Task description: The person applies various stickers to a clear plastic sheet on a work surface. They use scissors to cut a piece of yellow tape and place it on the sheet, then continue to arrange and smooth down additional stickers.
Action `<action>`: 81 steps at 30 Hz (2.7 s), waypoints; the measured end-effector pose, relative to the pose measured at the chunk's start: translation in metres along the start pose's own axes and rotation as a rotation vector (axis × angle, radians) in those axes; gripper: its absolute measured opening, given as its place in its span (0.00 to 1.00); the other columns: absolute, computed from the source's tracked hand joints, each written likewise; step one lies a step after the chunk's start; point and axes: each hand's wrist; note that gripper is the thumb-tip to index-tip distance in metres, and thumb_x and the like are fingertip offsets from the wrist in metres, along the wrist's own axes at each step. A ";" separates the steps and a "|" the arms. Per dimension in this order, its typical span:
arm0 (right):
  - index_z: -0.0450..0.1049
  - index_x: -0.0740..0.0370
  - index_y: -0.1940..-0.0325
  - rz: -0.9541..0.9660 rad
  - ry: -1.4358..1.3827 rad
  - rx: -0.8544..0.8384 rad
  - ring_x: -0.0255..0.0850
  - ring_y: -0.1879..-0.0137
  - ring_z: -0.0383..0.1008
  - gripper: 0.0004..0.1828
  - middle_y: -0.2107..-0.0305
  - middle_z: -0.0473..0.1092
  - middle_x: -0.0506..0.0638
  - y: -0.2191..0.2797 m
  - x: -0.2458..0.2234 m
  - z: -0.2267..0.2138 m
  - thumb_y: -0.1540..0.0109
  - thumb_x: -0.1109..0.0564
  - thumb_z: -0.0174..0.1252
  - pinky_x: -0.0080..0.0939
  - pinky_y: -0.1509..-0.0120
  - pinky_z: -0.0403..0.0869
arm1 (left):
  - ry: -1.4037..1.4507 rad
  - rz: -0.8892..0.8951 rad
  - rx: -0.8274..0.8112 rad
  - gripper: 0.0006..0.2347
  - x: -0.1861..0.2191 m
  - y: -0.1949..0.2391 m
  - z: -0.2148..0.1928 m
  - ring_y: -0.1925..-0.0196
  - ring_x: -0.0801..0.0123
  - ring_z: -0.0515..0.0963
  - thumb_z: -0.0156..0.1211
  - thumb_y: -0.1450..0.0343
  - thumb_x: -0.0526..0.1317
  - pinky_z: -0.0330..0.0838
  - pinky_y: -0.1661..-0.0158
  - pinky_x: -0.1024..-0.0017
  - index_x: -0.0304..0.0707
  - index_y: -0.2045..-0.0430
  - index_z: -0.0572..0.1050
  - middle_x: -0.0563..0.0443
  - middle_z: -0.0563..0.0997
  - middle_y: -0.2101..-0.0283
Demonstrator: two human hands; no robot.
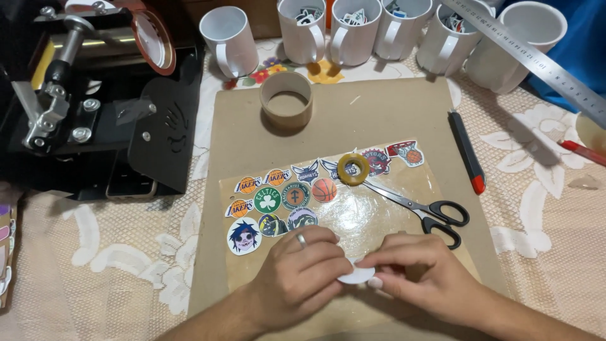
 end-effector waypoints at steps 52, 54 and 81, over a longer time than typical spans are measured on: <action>0.77 0.45 0.48 0.437 0.931 0.126 0.46 0.44 0.73 0.18 0.47 0.74 0.36 -0.015 0.014 -0.041 0.42 0.46 0.59 0.54 0.51 0.75 | 0.463 -1.054 -0.058 0.11 -0.041 0.018 -0.088 0.70 0.74 0.82 0.66 0.34 0.30 0.79 0.64 0.78 0.34 0.58 0.82 0.53 0.81 0.73; 0.78 0.36 0.50 0.468 0.925 0.116 0.37 0.46 0.77 0.15 0.51 0.77 0.29 -0.002 0.016 -0.045 0.40 0.50 0.56 0.47 0.52 0.76 | 0.423 -1.011 -0.030 0.10 -0.043 0.012 -0.085 0.72 0.77 0.80 0.68 0.34 0.32 0.74 0.70 0.80 0.36 0.61 0.83 0.52 0.83 0.72; 0.76 0.54 0.45 -0.016 0.283 -0.177 0.41 0.46 0.76 0.37 0.52 0.76 0.48 -0.039 0.019 -0.024 0.53 0.36 0.74 0.41 0.43 0.70 | 0.610 -1.179 0.003 0.08 -0.073 -0.022 -0.030 0.76 0.76 0.79 0.74 0.39 0.29 0.72 0.74 0.80 0.31 0.69 0.82 0.48 0.83 0.77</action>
Point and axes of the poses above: each hand's wrist, its own y-axis away from the middle knuckle, its own z-axis out of the palm, x = y × z
